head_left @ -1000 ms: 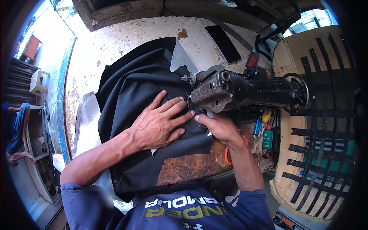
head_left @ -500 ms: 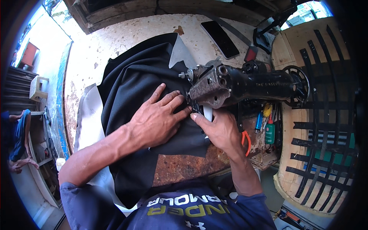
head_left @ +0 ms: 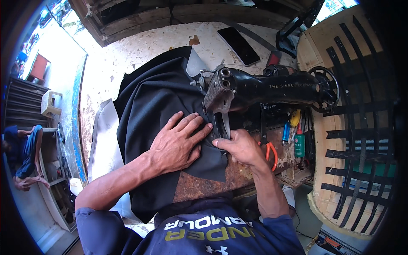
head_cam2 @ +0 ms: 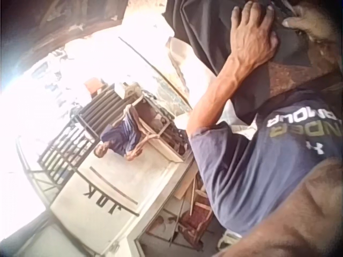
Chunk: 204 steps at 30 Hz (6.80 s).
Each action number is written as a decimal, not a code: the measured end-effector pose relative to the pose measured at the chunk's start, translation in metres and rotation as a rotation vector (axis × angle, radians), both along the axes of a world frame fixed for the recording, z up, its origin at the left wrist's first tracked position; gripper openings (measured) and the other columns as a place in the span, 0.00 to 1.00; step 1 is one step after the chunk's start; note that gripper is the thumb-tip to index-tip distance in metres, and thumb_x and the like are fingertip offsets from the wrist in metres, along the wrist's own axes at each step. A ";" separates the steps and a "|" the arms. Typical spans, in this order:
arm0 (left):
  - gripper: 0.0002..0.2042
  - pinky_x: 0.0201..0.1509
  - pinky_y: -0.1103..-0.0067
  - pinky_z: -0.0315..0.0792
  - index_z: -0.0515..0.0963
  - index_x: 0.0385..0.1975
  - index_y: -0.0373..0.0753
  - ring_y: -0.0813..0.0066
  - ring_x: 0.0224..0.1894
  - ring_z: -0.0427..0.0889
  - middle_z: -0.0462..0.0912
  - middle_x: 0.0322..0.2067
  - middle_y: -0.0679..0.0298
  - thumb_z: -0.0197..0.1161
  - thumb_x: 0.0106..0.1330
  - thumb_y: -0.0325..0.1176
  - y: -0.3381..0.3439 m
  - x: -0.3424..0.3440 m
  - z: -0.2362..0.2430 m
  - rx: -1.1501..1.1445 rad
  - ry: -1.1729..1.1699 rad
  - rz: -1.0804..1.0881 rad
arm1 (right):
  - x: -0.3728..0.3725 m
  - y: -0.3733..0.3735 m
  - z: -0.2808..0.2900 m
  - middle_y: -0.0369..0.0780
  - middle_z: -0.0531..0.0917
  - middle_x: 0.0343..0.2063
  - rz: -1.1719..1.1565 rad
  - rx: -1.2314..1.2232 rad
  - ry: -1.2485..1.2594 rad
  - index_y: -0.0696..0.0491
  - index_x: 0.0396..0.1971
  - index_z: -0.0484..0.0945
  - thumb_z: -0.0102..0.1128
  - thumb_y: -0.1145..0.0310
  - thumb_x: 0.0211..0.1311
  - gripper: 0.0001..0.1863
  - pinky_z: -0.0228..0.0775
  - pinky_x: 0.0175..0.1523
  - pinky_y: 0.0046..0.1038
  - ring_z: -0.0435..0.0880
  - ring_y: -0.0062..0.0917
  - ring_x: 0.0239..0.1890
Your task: The person cuts a leather piece with scissors, applies oil from a small bottle, and stitches the pieces together using a sewing machine.
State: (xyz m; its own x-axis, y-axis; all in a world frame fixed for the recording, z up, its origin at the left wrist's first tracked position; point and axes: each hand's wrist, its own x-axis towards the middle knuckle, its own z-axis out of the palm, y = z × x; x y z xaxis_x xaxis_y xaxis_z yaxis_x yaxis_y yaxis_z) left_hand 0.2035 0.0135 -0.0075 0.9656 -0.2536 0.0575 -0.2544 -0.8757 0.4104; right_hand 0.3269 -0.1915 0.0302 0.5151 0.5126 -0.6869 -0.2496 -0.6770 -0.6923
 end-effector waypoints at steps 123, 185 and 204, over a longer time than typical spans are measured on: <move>0.29 0.85 0.58 0.55 0.74 0.71 0.41 0.58 0.78 0.68 0.75 0.72 0.55 0.57 0.67 0.28 0.018 0.003 -0.017 0.103 -0.085 -0.154 | 0.005 -0.026 -0.034 0.35 0.83 0.38 0.672 0.220 -1.572 0.56 0.45 0.87 0.63 0.66 0.61 0.15 0.69 0.58 0.39 0.80 0.28 0.50; 0.33 0.70 0.65 0.78 0.75 0.72 0.51 0.59 0.77 0.69 0.72 0.75 0.68 0.66 0.63 0.29 0.004 0.002 -0.006 0.142 -0.002 0.082 | 0.002 -0.016 -0.045 0.37 0.92 0.47 0.444 0.185 -1.569 0.56 0.48 0.91 0.70 0.63 0.62 0.18 0.68 0.55 0.39 0.80 0.29 0.46; 0.31 0.75 0.60 0.73 0.74 0.72 0.41 0.48 0.81 0.60 0.68 0.77 0.57 0.67 0.72 0.49 0.017 0.014 0.000 0.029 0.078 0.083 | 0.020 0.008 -0.040 0.37 0.90 0.41 0.359 0.218 -1.457 0.55 0.35 0.89 0.69 0.65 0.60 0.10 0.69 0.61 0.45 0.80 0.34 0.52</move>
